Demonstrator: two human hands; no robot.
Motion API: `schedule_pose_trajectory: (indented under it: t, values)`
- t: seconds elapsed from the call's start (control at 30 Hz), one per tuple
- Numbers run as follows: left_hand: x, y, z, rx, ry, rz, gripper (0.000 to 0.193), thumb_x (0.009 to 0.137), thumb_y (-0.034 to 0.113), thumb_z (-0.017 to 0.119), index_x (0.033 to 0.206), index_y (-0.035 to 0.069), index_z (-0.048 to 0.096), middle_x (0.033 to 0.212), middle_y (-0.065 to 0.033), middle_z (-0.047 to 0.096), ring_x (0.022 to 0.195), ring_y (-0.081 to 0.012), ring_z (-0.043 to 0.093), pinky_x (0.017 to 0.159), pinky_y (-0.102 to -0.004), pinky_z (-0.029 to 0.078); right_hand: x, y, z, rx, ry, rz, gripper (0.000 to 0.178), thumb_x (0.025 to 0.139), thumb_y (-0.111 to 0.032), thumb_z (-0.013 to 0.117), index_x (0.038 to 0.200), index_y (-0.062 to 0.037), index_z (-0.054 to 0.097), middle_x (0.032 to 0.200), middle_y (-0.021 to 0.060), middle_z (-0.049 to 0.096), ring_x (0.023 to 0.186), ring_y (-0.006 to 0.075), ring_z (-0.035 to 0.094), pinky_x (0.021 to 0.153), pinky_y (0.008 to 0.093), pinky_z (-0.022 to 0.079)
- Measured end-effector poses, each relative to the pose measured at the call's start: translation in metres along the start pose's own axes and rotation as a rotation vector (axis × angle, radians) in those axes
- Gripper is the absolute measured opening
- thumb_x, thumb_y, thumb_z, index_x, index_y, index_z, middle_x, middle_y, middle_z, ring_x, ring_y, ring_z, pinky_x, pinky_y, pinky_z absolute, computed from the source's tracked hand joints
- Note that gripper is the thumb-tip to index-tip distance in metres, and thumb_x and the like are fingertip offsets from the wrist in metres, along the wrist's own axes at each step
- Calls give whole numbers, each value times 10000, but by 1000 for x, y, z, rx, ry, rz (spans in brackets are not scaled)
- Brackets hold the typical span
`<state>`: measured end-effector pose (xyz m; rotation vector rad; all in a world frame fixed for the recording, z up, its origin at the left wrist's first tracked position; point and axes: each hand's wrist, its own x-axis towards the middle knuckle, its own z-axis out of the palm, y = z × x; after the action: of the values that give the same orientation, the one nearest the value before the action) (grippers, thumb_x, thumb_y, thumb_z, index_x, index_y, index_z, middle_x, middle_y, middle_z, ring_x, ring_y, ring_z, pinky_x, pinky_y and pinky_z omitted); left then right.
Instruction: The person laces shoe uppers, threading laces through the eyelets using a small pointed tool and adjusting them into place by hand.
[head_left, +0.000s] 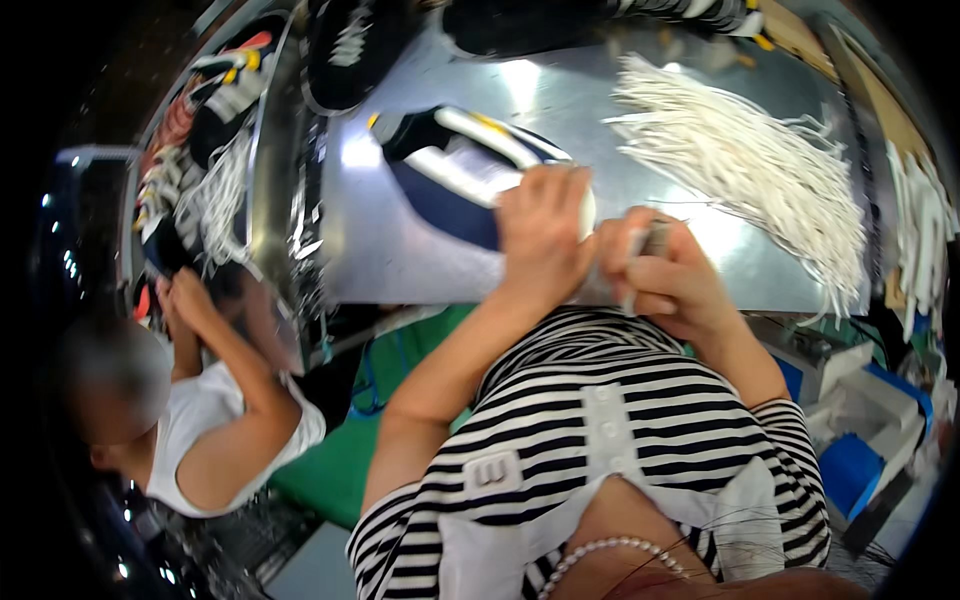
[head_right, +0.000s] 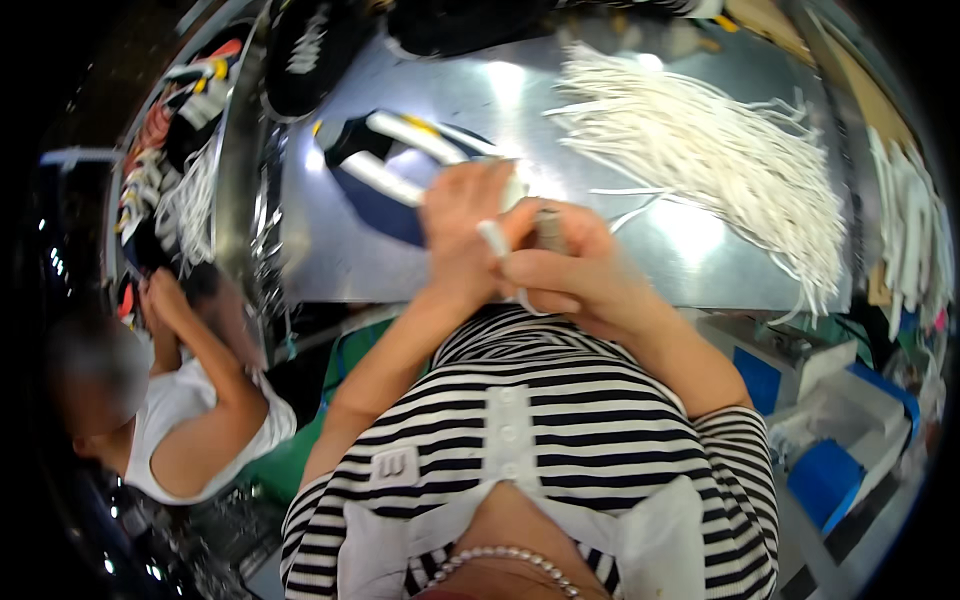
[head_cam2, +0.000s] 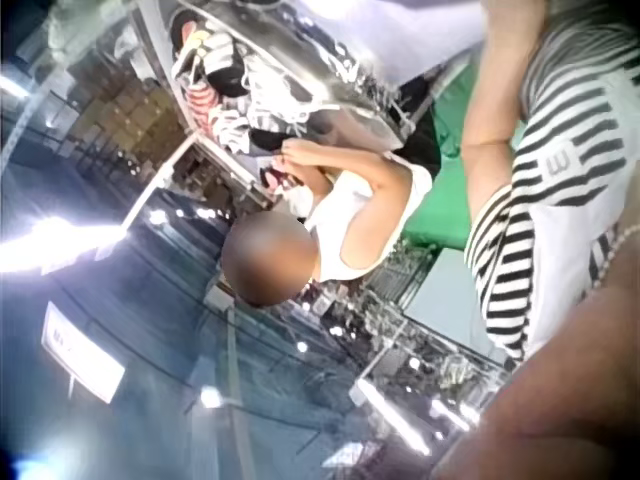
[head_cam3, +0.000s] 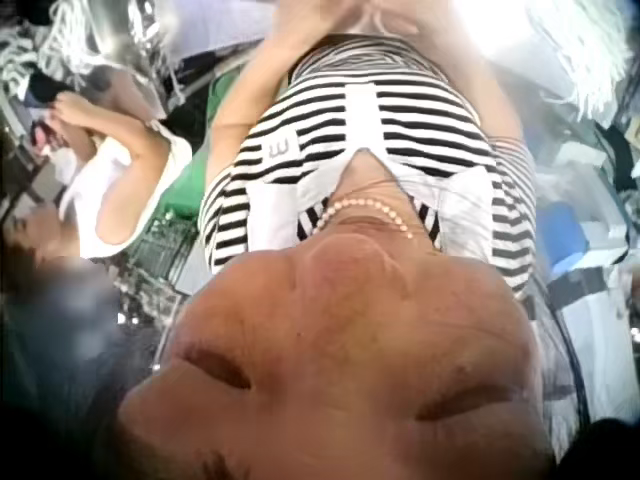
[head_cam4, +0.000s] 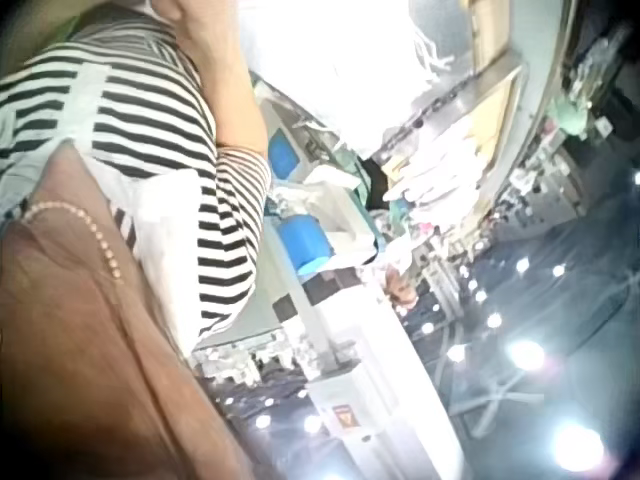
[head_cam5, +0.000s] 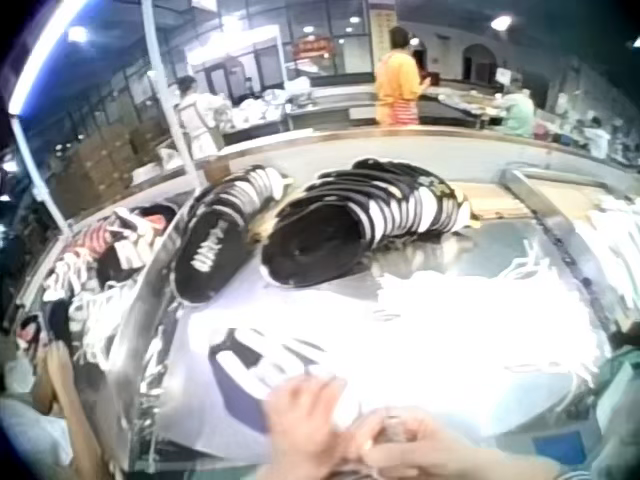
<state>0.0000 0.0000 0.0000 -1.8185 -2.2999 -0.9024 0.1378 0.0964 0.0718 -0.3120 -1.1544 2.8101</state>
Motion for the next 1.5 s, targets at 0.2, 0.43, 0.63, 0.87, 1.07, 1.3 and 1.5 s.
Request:
schedule_pose_trajectory:
  t: [0.2, 0.43, 0.63, 0.87, 1.07, 1.3, 1.5]
  values:
    - [-3, -53, -62, -35, 229, -40, 289, 822, 104, 678, 1070, -27, 606, 1098, -189, 611, 1057, -386, 556, 917, -458, 443, 34, 8, -4, 6, 161, -61, 122, 926, -105, 606, 999, -16, 569, 775, 44, 592, 454, 2, 352, 403, 155, 250]
    - [47, -120, -108, -196, -721, -559, 523, 957, 491, 541, 1079, -4, 656, 900, -114, 667, 859, -177, 628, 770, -309, 489, 109, 42, -21, -255, 396, -31, 179, 959, -206, 600, 880, -46, 590, 525, -51, 452, 439, -2, 330, 398, 181, 211]
    - [29, -110, -68, -1318, -596, -1054, 608, 973, 464, 518, 1290, -54, 502, 1278, -191, 565, 1213, -244, 539, 1066, -313, 399, 121, 50, -26, -380, 403, -169, 183, 927, -182, 641, 1029, -40, 584, 745, -1, 622, 490, -4, 383, 426, 164, 252]
    - [7, -83, -58, -1618, -277, -913, 522, 992, 433, 504, 1231, -28, 549, 1155, -113, 603, 1129, -200, 531, 1019, -320, 402, 106, 43, -16, -367, 319, -328, 335, 870, -43, 683, 1130, 7, 478, 877, 87, 667, 802, 123, 660, 743, 231, 512]
    - [-4, -62, -57, -1430, -39, -755, 315, 972, 244, 587, 1137, -22, 619, 1065, -96, 651, 989, -165, 615, 904, -282, 476, 101, 55, -10, -553, 374, -377, 323, 858, -47, 690, 1092, -20, 469, 826, 78, 695, 752, 105, 650, 697, 232, 507]
    - [-16, -45, -67, -1217, 154, -793, 213, 920, 138, 649, 1083, 3, 659, 1010, -52, 672, 908, -115, 625, 788, -240, 497, 85, 57, 0, -875, 334, -420, 308, 885, -130, 678, 1089, -19, 476, 813, 98, 697, 717, 189, 666, 669, 280, 510]
    - [-17, -40, -70, -1121, 128, -803, 223, 902, 139, 670, 1075, -2, 670, 1026, -58, 680, 922, -124, 629, 838, -254, 483, 73, 44, 6, -793, 258, -274, 191, 953, -140, 588, 1059, 7, 528, 838, 110, 684, 620, 152, 600, 589, 275, 475]
